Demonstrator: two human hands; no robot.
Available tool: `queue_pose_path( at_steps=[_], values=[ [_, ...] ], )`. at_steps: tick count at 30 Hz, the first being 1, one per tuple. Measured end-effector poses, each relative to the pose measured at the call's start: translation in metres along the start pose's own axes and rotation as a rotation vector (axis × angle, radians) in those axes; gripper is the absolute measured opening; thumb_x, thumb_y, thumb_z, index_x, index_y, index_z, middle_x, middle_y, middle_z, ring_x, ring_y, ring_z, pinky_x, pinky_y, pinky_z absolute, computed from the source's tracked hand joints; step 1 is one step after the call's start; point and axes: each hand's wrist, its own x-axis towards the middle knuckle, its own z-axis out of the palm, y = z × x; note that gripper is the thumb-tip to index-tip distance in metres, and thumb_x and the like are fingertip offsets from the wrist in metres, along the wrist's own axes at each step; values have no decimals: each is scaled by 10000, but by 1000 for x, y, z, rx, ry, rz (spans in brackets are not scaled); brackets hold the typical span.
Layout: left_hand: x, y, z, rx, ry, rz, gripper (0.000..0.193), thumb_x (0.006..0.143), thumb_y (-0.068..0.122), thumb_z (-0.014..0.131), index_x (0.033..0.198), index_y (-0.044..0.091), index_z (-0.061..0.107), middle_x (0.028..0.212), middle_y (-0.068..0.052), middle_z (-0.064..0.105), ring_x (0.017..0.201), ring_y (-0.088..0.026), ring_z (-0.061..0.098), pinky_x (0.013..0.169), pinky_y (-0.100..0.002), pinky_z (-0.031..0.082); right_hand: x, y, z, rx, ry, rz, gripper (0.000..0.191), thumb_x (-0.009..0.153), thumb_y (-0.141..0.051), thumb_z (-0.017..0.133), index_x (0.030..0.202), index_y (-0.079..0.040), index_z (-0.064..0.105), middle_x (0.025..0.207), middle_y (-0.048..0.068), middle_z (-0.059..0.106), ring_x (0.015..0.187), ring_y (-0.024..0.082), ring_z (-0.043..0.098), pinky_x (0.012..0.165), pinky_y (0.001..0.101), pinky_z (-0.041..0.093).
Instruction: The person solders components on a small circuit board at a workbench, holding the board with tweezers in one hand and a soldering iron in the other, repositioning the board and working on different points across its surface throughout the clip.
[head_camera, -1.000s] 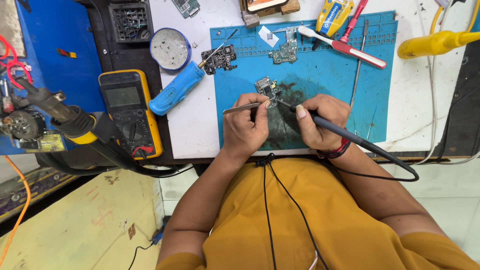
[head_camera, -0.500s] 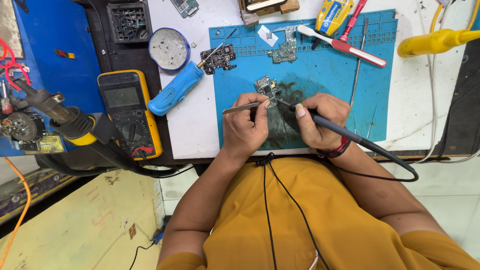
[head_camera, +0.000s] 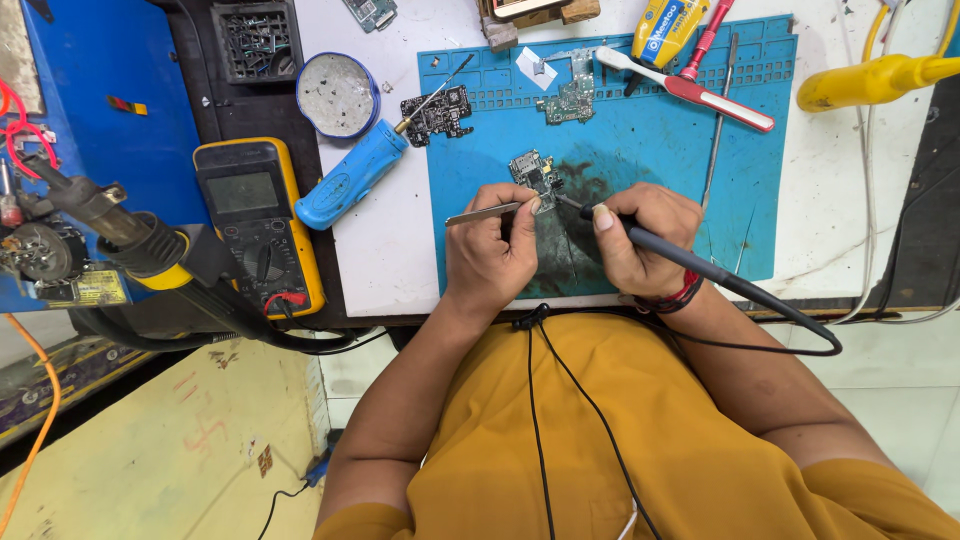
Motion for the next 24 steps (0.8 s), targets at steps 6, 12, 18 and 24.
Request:
queue_pose_path(
  at_steps=[6, 12, 18, 24],
  values=[
    [0, 1, -1, -6, -15, -28, 32, 974, 44, 705, 974, 26, 677, 859, -69, 714, 628, -157, 673, 580, -298, 520, 0, 0, 0, 4, -1, 7, 135, 962, -53, 688, 845, -18, 631, 738, 113, 635, 611, 258, 597, 552, 321, 443],
    [1, 1, -1, -3, -7, -21, 33, 973, 43, 704, 978, 28, 675, 869, -70, 717, 644, -160, 683, 590, -298, 528, 0, -1, 0, -14, -6, -4, 129, 960, -53, 686, 847, -22, 632, 747, 116, 648, 616, 258, 604, 602, 344, 455],
    [0, 1, 0, 0, -3, -16, 31, 972, 38, 705, 978, 28, 677, 877, -72, 717, 649, -163, 682, 596, -297, 530, 0, -1, 0, -3, -3, 4, 134, 958, -55, 691, 845, -21, 627, 735, 109, 641, 610, 255, 601, 600, 344, 454],
    [0, 0, 0, -14, -12, -40, 40, 969, 38, 706, 983, 22, 672, 865, -66, 713, 624, -160, 671, 576, -299, 518, 0, -1, 0, -4, -3, -3, 134, 961, -55, 685, 844, -24, 627, 744, 109, 642, 617, 255, 606, 560, 320, 455]
  ],
)
